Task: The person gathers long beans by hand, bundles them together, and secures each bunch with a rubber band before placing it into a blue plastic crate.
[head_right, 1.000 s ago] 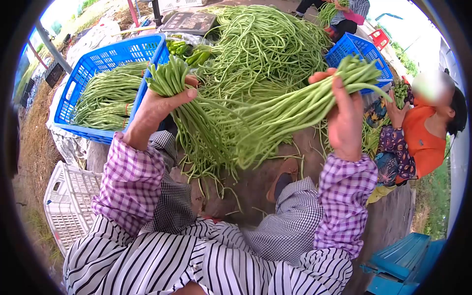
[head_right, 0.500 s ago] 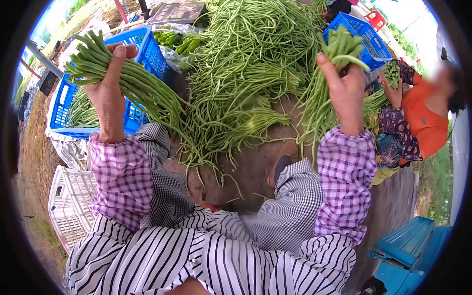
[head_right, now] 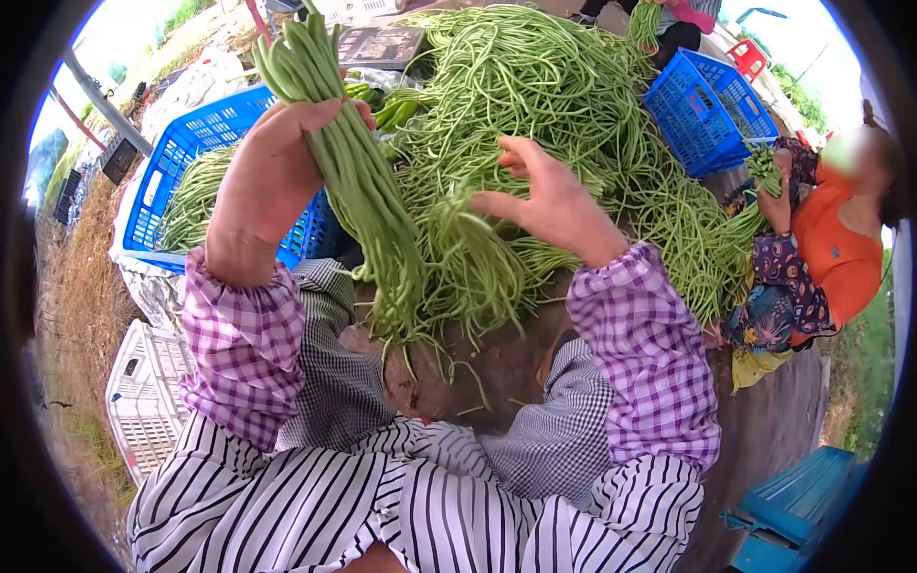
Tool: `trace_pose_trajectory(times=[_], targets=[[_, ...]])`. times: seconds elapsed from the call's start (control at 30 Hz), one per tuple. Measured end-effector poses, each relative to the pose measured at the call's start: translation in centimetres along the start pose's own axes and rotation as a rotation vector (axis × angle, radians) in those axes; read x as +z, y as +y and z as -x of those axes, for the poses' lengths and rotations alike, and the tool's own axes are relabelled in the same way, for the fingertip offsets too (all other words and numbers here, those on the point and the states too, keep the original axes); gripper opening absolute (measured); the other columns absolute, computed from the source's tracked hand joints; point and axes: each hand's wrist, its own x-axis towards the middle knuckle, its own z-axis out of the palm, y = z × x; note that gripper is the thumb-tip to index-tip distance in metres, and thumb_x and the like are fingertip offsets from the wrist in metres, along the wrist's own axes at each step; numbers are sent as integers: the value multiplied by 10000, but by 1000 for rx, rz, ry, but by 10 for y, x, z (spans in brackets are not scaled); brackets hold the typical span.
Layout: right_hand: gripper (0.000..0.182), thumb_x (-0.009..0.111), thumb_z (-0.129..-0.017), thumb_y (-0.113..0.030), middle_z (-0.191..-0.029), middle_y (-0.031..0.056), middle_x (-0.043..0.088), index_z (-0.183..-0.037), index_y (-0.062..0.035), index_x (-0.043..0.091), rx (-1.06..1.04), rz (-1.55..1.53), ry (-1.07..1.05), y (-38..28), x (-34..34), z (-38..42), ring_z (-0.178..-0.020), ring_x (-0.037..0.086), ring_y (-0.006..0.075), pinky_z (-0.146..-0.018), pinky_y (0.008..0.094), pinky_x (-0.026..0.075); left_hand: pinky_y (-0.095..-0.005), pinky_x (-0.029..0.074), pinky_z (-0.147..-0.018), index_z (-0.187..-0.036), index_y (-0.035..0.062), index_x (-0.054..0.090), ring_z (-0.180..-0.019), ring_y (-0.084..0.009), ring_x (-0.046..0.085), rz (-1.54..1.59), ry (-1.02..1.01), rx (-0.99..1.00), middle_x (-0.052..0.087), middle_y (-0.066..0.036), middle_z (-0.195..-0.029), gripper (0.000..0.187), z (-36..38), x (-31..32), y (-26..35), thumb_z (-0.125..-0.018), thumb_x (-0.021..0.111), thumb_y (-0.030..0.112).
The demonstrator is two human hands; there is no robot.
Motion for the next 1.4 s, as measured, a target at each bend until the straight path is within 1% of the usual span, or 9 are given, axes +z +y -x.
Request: trace_pose_trajectory(times=[0.2, 0.23, 0.33, 0.37, 0.57, 0.87, 0.97, 1.07, 1.4], targets=[[852, 769, -766, -335, -1234, 162, 498, -1394, -40, 274, -261, -196, 58, -49, 41, 15, -1124, 510, 240, -942, 371, 423, -353, 513, -768, -1051, 21, 573, -856, -197, 628, 307, -57, -142, 633, -81, -930, 190, -9, 30, -20, -950, 527, 175], [787, 748, -778, -353, -1142, 173, 549, -1332, 0, 315, -228, -217, 86, -42, 44, 12, -1067, 557, 289, -909, 396, 445, -350, 488, -814, -1074, 23, 564, -898, -189, 617, 289, -77, -136, 628, -77, -961, 221, -9, 31, -20, -957, 522, 205], [663, 715, -817, -281, -1110, 143, 569, -1310, -4, 370, -157, -331, -8, -29, 34, 11, -1009, 573, 236, -883, 372, 457, -354, 451, -873, -1129, 24, 544, -975, -177, 592, 274, -292, -99, 615, -69, -1035, 253, -14, 24, -26, -964, 507, 211], [519, 662, -858, -226, -1074, 90, 579, -1270, -1, 441, -178, -459, -27, -27, 34, 13, -968, 563, 169, -855, 329, 463, -358, 409, -937, -1236, 13, 498, -1083, -178, 546, 220, -297, -102, 582, -73, -1151, 401, -10, 23, -26, -947, 537, 289], [410, 604, -909, -247, -1001, 33, 576, -1234, -19, 501, -84, -710, -271, -35, 32, 19, -917, 535, 106, -823, 269, 456, -391, 344, -1050, -1390, -12, 334, -1210, -252, 478, -4, -410, -126, 502, -150, -1303, 808, 7, 19, -55, -795, 709, 387], [371, 555, -946, -300, -1019, 46, 617, -1156, 5, 557, 72, -917, -356, -29, 31, 22, -967, 565, 115, -843, 275, 462, -399, 387, -1021, -1378, 14, 335, -1195, -263, 495, 194, -441, -144, 497, -177, -1302, 583, 17, 22, -56, -926, 540, 321], [321, 611, -918, -263, -971, 40, 632, -1086, 9, 583, 6, -457, -230, -37, 15, 18, -889, 585, 101, -783, 261, 481, -381, 410, -997, -1355, 28, 364, -1177, -240, 509, 175, -405, -95, 510, -165, -1286, 504, 15, 18, -63, -947, 527, 273], [244, 672, -876, -197, -891, 23, 634, -996, 4, 603, -71, -349, 133, -27, 16, 18, -782, 585, 69, -687, 226, 481, -365, 428, -977, -1341, 42, 381, -1157, -219, 519, 127, -310, -20, 524, -140, -1270, 445, 13, 16, -68, -955, 521, 213], [120, 658, -875, -96, -821, 19, 647, -945, -6, 621, -198, -632, 220, -50, 30, 17, -718, 596, 45, -636, 191, 495, -283, 365, -999, -1408, 48, 320, -1173, -131, 453, -96, -327, -27, 483, -56, -1280, 512, 21, 23, -63, -973, 509, 240]])
